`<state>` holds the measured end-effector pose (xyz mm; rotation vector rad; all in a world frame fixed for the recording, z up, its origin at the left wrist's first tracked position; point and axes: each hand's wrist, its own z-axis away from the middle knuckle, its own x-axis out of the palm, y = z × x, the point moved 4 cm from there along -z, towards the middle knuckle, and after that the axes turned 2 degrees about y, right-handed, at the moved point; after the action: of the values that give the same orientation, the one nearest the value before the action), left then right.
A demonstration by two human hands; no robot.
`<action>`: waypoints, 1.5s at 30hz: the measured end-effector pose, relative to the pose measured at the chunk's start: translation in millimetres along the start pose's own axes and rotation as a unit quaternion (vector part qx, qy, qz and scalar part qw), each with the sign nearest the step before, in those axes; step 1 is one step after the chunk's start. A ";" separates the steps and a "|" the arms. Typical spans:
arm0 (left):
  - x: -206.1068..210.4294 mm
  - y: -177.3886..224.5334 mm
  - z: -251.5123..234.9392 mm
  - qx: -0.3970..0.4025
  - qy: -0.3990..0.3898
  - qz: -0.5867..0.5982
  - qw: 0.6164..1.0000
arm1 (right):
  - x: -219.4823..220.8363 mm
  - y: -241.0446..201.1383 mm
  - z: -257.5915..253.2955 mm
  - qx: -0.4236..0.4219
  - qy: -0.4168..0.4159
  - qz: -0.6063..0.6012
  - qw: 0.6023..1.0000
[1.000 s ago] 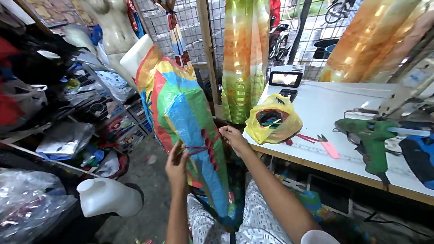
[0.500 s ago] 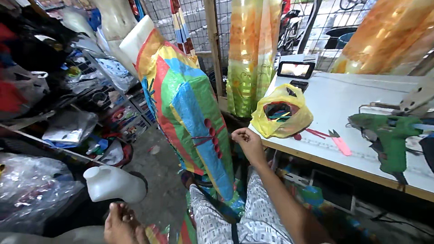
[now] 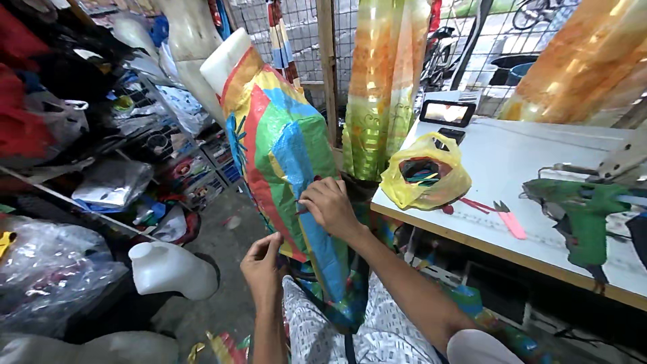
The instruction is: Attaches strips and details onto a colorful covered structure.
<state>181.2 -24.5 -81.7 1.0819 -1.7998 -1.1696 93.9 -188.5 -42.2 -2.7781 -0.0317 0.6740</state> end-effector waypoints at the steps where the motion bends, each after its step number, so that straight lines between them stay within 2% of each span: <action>1: 1.7 -1.0 -4.8 0.002 -0.002 -0.004 1.000 | -3.9 2.1 -2.3 0.036 -0.011 -0.047 0.998; 3: 5.1 -5.6 -16.5 0.003 -0.013 -0.010 1.000 | -16.9 6.8 -5.1 0.131 -0.015 -0.149 0.980; 6: 10.9 -9.1 -30.2 -0.002 -0.017 -0.002 1.000 | -43.2 19.8 3.9 0.244 0.040 -0.241 0.938; 10: 15.3 -4.6 -35.2 0.013 0.035 0.017 0.999 | -62.1 57.9 16.0 0.314 0.174 -0.245 0.901; 11: 17.1 -3.6 -36.1 0.018 0.048 0.020 0.998 | -61.1 68.1 19.2 0.337 0.183 -0.245 0.890; 13: 24.2 -3.2 -40.1 0.021 0.038 0.011 0.999 | -54.5 83.5 26.7 0.384 0.134 -0.258 0.876; 15: 35.1 -2.8 -44.1 0.001 -0.075 -0.009 0.997 | -43.0 94.0 33.9 0.418 0.066 -0.292 0.858; 16: 42.6 -3.0 -46.4 -0.012 -0.134 -0.015 0.991 | -36.5 97.3 37.1 0.423 0.033 -0.308 0.852; 18: 56.6 -3.1 -49.5 -0.029 -0.168 -0.017 0.985 | -25.3 98.1 43.1 0.437 -0.011 -0.332 0.836; 24: 64.4 -3.7 -59.6 -0.016 -0.076 -0.009 0.997 | -9.4 105.7 44.1 0.452 -0.010 -0.375 0.809; 28: 64.6 -7.1 -61.4 0.019 -0.058 -0.034 0.998 | -6.6 106.7 42.5 0.455 -0.005 -0.389 0.801; 34: 66.2 -11.8 -67.6 0.035 -0.081 -0.033 0.996 | -1.4 110.7 38.6 0.435 -0.011 -0.434 0.789; 37: 69.5 -12.4 -68.5 0.032 -0.093 -0.042 0.994 | 9.0 121.1 33.2 0.437 0.016 -0.461 0.772; 42: 68.7 -13.3 -68.1 0.047 -0.104 -0.048 0.992 | 8.4 118.4 34.3 0.458 0.023 -0.449 0.767; 45: 62.2 -18.3 -66.2 0.043 -0.175 -0.033 0.983 | 3.0 111.8 36.8 0.470 0.008 -0.436 0.767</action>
<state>220.4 -107.5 -69.6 1.0395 -2.1119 -1.4027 74.9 -285.8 -105.8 -1.5122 -0.7178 0.2599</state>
